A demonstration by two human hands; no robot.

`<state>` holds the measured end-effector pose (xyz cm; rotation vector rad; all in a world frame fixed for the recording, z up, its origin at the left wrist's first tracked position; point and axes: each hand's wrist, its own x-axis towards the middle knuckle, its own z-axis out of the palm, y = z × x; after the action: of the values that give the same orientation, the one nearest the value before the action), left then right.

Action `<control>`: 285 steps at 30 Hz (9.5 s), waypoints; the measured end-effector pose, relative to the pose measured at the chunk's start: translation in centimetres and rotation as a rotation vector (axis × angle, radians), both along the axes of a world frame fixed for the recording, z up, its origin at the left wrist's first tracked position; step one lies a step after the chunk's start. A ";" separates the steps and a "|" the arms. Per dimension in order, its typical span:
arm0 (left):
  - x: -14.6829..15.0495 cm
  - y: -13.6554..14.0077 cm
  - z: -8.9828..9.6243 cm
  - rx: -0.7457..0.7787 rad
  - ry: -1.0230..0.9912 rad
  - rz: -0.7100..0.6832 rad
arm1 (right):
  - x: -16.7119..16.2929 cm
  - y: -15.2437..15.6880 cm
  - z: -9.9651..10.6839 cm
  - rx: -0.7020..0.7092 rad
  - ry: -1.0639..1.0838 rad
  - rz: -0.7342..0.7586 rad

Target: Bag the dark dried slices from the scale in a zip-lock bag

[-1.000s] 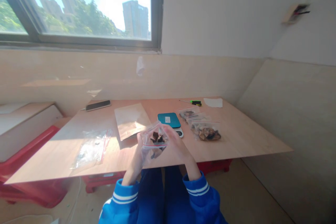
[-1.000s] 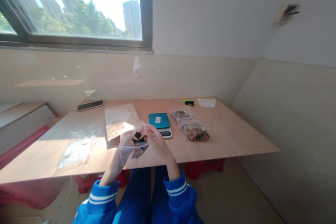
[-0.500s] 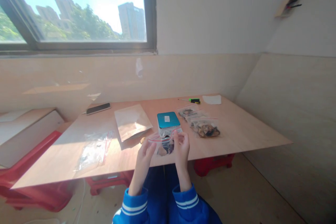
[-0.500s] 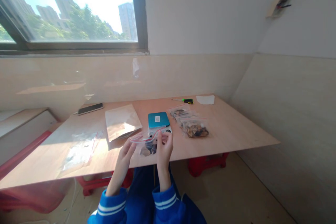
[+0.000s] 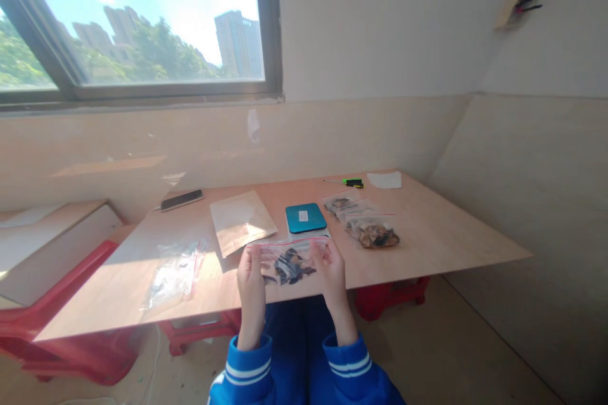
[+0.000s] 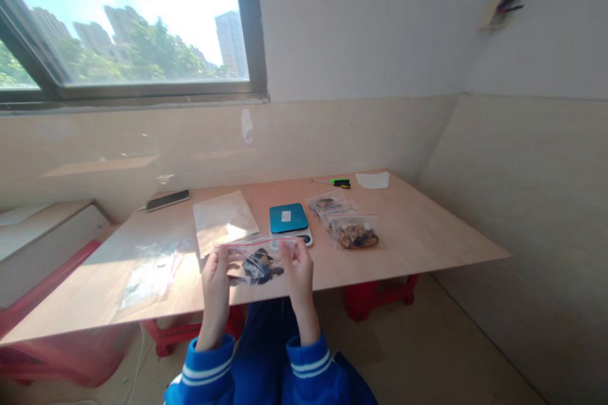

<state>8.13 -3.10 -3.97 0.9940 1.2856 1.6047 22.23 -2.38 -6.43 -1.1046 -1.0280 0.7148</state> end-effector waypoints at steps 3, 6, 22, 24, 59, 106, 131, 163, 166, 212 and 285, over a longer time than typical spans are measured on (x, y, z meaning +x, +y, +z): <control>-0.3 -0.1 -0.4 -0.009 0.019 -0.020 | 0.9 -0.3 0.3 -0.025 -0.036 0.048; -0.3 -0.4 -0.8 -0.013 -0.001 -0.041 | 1.7 -0.5 0.5 -0.013 -0.054 0.092; -0.8 -0.7 -1.2 0.021 -0.034 0.011 | 3.1 -0.8 0.1 -0.006 -0.060 0.180; -0.7 -0.5 -1.4 0.021 -0.055 0.017 | 3.2 -0.6 -0.1 -0.007 -0.009 0.128; -0.2 -0.8 -0.3 0.051 -0.134 0.097 | 3.9 -1.6 0.8 0.027 0.001 0.127; -2.5 -0.2 -1.1 0.064 0.043 -0.143 | 2.0 -0.5 0.0 -0.090 0.112 0.113; 0.2 -0.7 -1.2 0.241 0.268 -0.060 | -0.9 -1.0 0.7 0.276 -0.726 -0.066; 0.8 2.6 0.3 0.319 0.467 -0.124 | -0.8 2.7 1.5 0.218 -0.581 -0.104; 0.7 4.3 1.7 0.349 0.531 -0.191 | -0.9 4.3 1.9 0.194 -0.611 -0.177; 1.4 0.5 0.2 0.311 0.368 -0.137 | -0.8 -0.2 1.5 0.304 -0.608 -0.080; -0.7 0.3 -0.4 0.193 0.007 -0.141 | 2.5 0.0 0.0 0.147 -0.245 -0.036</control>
<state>7.48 -2.80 -4.34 1.1824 1.0546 1.6387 24.74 -2.34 -6.43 -1.0972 -1.2448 0.4749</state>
